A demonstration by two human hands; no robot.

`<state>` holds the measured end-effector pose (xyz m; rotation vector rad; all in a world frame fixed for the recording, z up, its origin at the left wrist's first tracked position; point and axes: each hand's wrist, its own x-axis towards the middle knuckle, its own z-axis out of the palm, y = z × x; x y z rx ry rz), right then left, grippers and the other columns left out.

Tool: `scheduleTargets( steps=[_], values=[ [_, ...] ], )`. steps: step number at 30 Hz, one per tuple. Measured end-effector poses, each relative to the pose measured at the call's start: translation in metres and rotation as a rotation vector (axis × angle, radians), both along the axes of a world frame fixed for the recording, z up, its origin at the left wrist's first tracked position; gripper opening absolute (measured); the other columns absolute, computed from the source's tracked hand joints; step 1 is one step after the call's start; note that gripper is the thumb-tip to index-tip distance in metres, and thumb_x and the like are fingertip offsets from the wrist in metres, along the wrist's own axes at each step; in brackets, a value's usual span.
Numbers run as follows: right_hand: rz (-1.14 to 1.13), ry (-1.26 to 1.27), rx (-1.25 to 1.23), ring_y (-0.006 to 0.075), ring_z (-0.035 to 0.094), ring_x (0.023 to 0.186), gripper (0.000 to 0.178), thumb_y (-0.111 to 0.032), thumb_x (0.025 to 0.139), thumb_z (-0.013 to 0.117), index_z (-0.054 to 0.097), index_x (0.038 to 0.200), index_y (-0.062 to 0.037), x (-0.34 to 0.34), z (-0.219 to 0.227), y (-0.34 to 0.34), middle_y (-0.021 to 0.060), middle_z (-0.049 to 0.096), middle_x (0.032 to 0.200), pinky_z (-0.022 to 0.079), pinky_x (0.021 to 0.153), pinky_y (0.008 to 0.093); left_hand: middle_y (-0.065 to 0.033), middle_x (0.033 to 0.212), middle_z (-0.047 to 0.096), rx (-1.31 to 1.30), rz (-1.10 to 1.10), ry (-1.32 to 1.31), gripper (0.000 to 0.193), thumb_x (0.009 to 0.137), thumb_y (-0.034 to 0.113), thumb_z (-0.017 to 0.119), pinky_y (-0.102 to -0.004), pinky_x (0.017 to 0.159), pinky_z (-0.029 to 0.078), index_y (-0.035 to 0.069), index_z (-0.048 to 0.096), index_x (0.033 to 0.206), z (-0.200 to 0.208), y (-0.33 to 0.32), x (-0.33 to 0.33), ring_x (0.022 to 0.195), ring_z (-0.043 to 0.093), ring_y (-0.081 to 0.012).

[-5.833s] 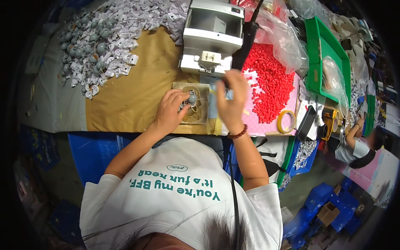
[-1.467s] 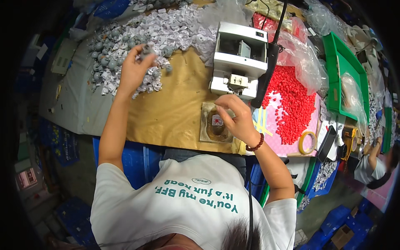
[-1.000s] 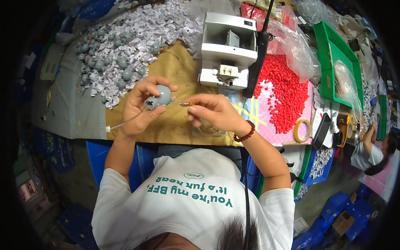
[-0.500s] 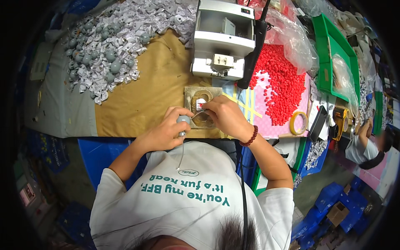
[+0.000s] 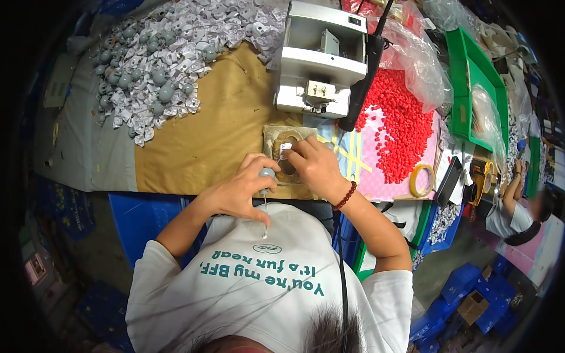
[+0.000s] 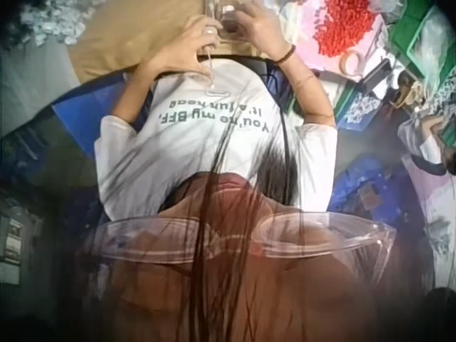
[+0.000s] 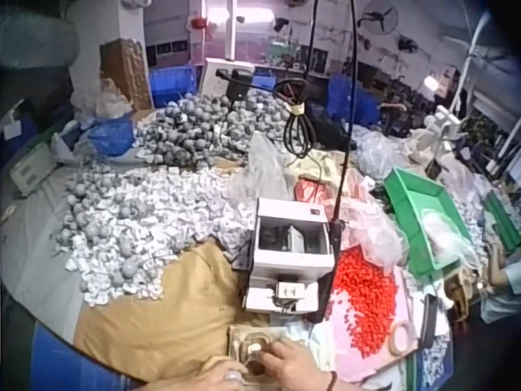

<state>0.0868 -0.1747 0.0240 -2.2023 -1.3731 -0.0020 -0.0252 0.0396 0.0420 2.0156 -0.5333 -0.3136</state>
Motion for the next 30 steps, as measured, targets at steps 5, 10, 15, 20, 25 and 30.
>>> scheduleTargets(
  steps=[5,10,15,20,25,30],
  values=[
    [0.07,-0.08,-0.092,0.0243,0.057,0.086,0.025,-0.012,0.074,0.065,0.067,0.098,-0.006,-0.002,0.005,-0.002,0.0059,0.058,0.092,0.051,0.068,0.0362,-0.0108,0.114,0.053,0.123,0.068,-0.145,0.036,0.073,0.025,0.084,-0.0436,0.096,0.044,0.005,0.061,0.094,-0.017,-0.017,-0.002,0.115,0.042,-0.0361],
    [0.065,-0.069,-0.157,0.0249,0.057,0.086,0.024,-0.011,0.075,0.063,0.066,0.098,-0.0043,-0.008,0.009,-0.005,0.0076,0.056,0.095,0.051,0.068,0.0357,-0.0099,0.111,0.054,0.198,0.308,-0.191,0.021,0.077,0.004,0.071,-0.042,0.092,0.046,0.005,0.062,0.096,-0.021,-0.019,0.002,0.108,0.049,-0.0338],
    [0.039,-0.052,-0.197,0.0254,0.056,0.086,0.022,-0.011,0.074,0.063,0.065,0.095,-0.0036,-0.009,0.012,0.001,0.0076,0.056,0.094,0.053,0.065,0.0363,-0.0101,0.112,0.055,0.315,0.384,-0.223,0.027,0.074,-0.003,0.065,-0.0423,0.091,0.046,0.005,0.061,0.1,-0.016,-0.027,0.002,0.11,0.05,-0.0317],
    [0.004,-0.07,-0.21,0.0256,0.057,0.085,0.017,-0.011,0.073,0.064,0.064,0.089,-0.0043,-0.018,0.012,0.004,0.0079,0.057,0.092,0.054,0.062,0.0364,-0.0091,0.113,0.056,0.377,0.421,-0.263,0.03,0.072,-0.003,0.065,-0.0418,0.09,0.047,0.006,0.062,0.1,-0.024,-0.037,0.001,0.111,0.051,-0.0311],
    [0.01,-0.024,-0.187,0.026,0.058,0.085,0.016,-0.011,0.073,0.064,0.065,0.086,-0.0023,-0.012,0.006,0.002,0.0087,0.056,0.094,0.055,0.061,0.0347,-0.0083,0.112,0.058,0.377,0.422,-0.359,0.025,0.071,-0.002,0.066,-0.0422,0.089,0.047,0.006,0.063,0.095,-0.033,-0.04,-0.004,0.11,0.052,-0.0302],
    [-0.034,-0.114,-0.24,0.0243,0.059,0.087,0.011,-0.009,0.074,0.064,0.064,0.083,-0.0031,-0.029,0.002,0.004,0.0064,0.055,0.092,0.055,0.061,0.0341,-0.0079,0.111,0.06,0.373,0.42,-0.413,0.021,0.071,-0.001,0.066,-0.043,0.089,0.047,0.006,0.063,0.091,-0.037,-0.042,-0.007,0.111,0.052,-0.0298]
  ],
)
